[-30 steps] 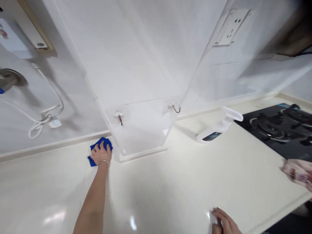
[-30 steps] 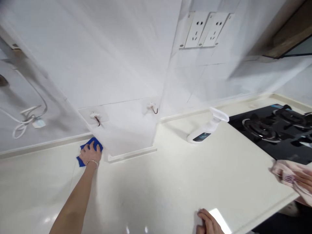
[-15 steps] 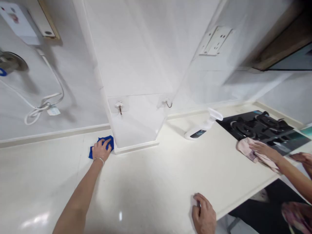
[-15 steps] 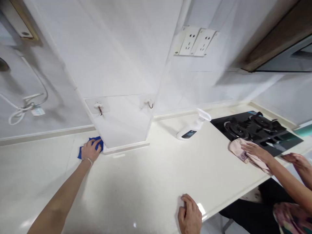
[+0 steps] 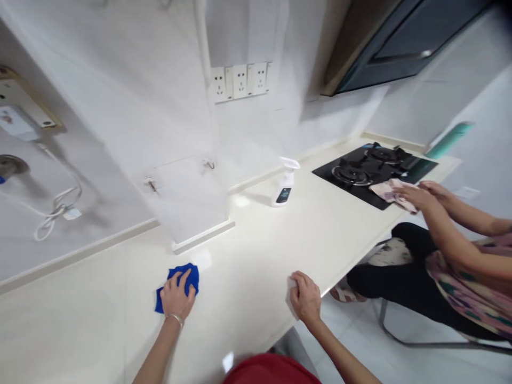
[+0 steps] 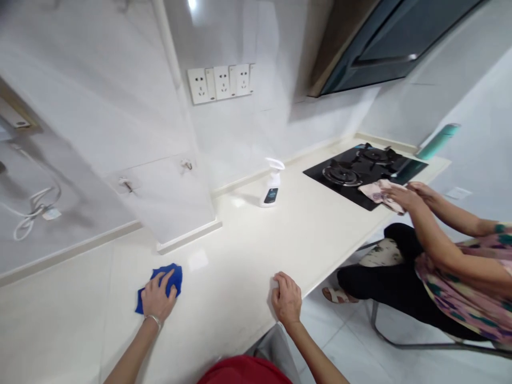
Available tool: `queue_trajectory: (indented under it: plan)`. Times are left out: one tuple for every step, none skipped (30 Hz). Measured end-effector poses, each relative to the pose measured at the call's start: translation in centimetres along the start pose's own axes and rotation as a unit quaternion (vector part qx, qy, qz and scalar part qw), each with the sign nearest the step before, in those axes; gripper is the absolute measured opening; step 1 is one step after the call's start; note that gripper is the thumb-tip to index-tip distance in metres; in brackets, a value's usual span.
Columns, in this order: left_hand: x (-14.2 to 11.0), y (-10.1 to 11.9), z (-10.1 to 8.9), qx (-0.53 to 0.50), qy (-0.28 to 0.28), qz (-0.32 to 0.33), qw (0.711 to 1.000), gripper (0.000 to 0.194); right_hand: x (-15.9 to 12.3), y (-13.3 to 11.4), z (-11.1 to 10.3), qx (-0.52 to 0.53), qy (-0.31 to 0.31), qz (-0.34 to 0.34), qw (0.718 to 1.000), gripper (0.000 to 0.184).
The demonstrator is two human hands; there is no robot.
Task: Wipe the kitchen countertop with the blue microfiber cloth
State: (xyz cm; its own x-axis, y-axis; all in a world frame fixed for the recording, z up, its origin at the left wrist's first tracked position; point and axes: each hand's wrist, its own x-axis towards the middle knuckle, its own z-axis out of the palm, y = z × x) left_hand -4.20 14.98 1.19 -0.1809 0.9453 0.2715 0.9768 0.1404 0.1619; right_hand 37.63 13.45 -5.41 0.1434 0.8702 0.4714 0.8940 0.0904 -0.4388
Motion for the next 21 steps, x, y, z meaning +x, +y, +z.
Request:
queue_trajectory:
  plan:
    - [-0.3,1.5,0.3,-0.021,-0.006,0.042,0.999,0.046,0.1,-0.1,-0.1,0.002,-0.001,0.002,1.000,0.031]
    - [-0.7,3.0,0.7,-0.045,-0.016,0.087,0.995,0.047,0.2,-0.1,-0.2,0.005,-0.003,0.003,1.000,0.031]
    - [-0.9,4.7,1.1,-0.069,-0.027,0.134,0.988,0.049,0.3,-0.1,-0.3,0.008,-0.007,0.005,1.000,0.031]
    - [-1.2,6.3,1.5,-0.091,-0.037,0.179,0.979,0.050,0.4,-0.2,-0.4,0.012,-0.011,0.005,1.000,0.032]
    - [-1.5,8.0,1.9,-0.111,-0.044,0.222,0.968,0.050,0.5,-0.2,-0.5,0.016,-0.015,0.005,1.000,0.032]
    - [-1.8,9.4,2.2,-0.127,-0.047,0.262,0.956,0.051,0.6,-0.2,-0.6,0.020,-0.018,0.004,1.000,0.033]
    - [-2.0,10.7,2.5,-0.138,-0.045,0.296,0.944,0.051,0.7,-0.2,-0.7,0.023,-0.021,0.003,1.000,0.033]
    - [-2.3,11.7,2.6,-0.146,-0.036,0.321,0.935,0.051,0.7,-0.2,-0.8,0.026,-0.023,0.002,0.999,0.034]
    - [-2.5,12.3,2.7,-0.150,-0.022,0.336,0.930,0.050,0.8,-0.2,-0.9,0.029,-0.024,0.001,0.999,0.035]
    - [-2.7,12.7,2.6,-0.149,-0.002,0.339,0.929,0.049,0.8,-0.3,-1.0,0.031,-0.027,0.000,0.999,0.037]
    - [-2.9,12.8,2.5,-0.143,0.020,0.331,0.932,0.048,0.8,-0.3,-1.1,0.032,-0.029,-0.001,0.999,0.038]
    - [-3.1,12.7,2.3,-0.134,0.039,0.317,0.938,0.047,0.8,-0.3,-1.2,0.033,-0.031,-0.002,0.999,0.039]
    - [-3.3,12.5,2.1,-0.125,0.054,0.299,0.944,0.046,0.8,-0.3,-1.2,0.033,-0.033,-0.004,0.999,0.040]
    - [-3.6,12.1,1.9,-0.119,0.064,0.285,0.949,0.044,0.8,-0.3,-1.3,0.032,-0.034,-0.005,0.999,0.041]
    - [-3.9,11.8,1.7,-0.119,0.068,0.273,0.952,0.041,0.8,-0.3,-1.3,0.032,-0.035,-0.005,0.999,0.041]
    - [-4.2,11.6,1.6,-0.125,0.069,0.263,0.954,0.038,0.7,-0.3,-1.4,0.031,-0.037,-0.004,0.999,0.042]
    - [-4.6,11.4,1.5,-0.137,0.068,0.253,0.955,0.036,0.7,-0.3,-1.4,0.032,-0.039,-0.001,0.999,0.042]
    - [-5.0,11.3,1.5,-0.155,0.065,0.238,0.957,0.035,0.7,-0.3,-1.5,0.032,-0.043,0.000,0.999,0.042]
    - [-5.4,11.3,1.6,-0.179,0.061,0.216,0.958,0.033,0.8,-0.3,-1.5,0.034,-0.047,0.003,0.998,0.042]
    - [-5.7,11.5,1.7,-0.208,0.053,0.186,0.959,0.033,0.8,-0.3,-1.6,0.037,-0.053,0.005,0.998,0.043]
    - [-5.9,11.7,1.7,-0.239,0.039,0.146,0.959,0.033,0.8,-0.3,-1.6,0.042,-0.058,0.009,0.997,0.043]
